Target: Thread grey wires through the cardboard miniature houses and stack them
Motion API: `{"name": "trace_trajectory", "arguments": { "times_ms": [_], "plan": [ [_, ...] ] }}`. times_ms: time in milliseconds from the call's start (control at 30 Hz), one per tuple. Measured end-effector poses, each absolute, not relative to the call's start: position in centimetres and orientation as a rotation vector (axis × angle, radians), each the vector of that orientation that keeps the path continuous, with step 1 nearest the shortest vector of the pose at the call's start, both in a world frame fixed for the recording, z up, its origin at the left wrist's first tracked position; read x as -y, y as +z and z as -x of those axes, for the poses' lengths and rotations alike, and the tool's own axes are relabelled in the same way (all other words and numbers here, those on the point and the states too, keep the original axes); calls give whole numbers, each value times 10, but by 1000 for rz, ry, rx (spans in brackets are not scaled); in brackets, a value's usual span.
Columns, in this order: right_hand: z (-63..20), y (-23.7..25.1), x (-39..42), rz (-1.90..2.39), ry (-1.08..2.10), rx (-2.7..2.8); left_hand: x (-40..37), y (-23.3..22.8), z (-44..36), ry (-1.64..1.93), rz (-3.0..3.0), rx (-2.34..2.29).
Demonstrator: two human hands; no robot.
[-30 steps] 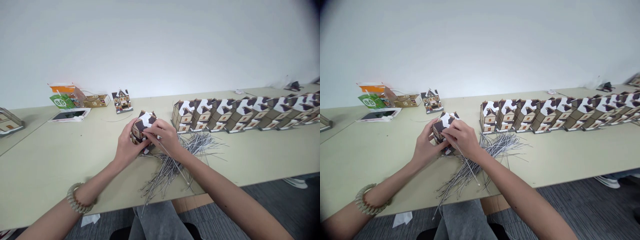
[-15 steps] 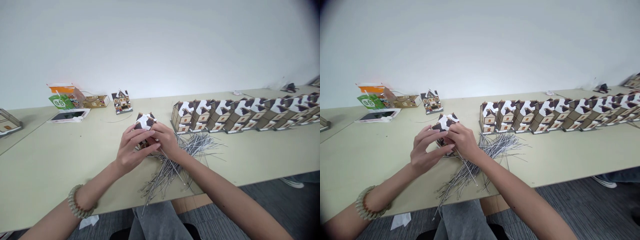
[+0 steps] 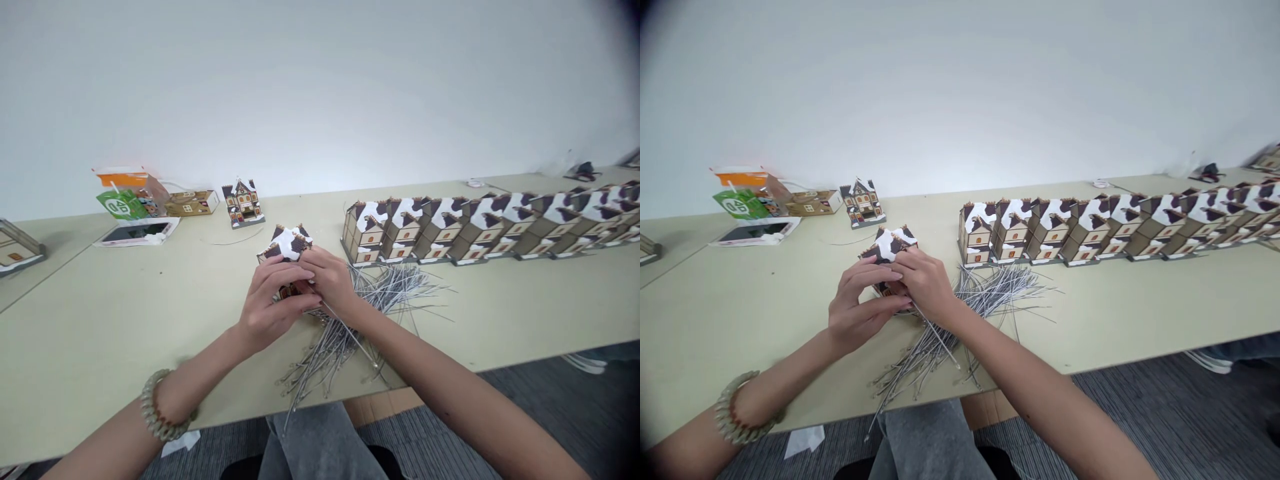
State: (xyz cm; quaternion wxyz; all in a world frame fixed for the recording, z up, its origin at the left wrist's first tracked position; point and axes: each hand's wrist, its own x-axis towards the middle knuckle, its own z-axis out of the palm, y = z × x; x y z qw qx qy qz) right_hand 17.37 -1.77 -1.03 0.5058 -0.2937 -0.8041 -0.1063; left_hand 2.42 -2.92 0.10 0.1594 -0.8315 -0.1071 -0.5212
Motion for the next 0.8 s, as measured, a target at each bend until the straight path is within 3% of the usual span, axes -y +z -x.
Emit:
{"name": "trace_trajectory", "arguments": {
  "times_ms": [600,800],
  "plan": [
    [-171,-8,21,730,-376,1912,29,4,-22,-1352,2322,364],
    [-176,-4,19,706,-376,1891,31,7,-19,-1490,2340,486]
  ]
}}
